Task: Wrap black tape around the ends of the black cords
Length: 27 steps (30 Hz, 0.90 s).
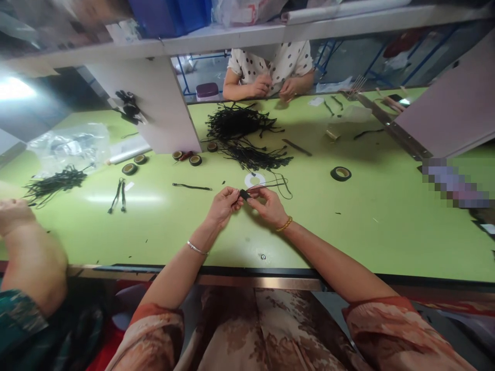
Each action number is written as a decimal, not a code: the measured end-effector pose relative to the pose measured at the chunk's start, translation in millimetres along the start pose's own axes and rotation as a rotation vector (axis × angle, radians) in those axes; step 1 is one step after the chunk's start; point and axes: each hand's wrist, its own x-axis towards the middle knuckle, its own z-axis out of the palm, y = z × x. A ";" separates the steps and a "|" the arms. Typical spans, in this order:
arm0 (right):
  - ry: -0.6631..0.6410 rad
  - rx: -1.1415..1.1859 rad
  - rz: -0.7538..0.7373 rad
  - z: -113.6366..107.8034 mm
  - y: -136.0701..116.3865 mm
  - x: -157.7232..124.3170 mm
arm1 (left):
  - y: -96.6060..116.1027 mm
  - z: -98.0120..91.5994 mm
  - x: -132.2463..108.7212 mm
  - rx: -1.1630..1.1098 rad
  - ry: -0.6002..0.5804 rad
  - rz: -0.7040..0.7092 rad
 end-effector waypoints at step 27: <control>-0.001 -0.006 -0.014 -0.3 -3.0 1.3 | -7.2 0.9 -1.9 0.236 -0.107 0.198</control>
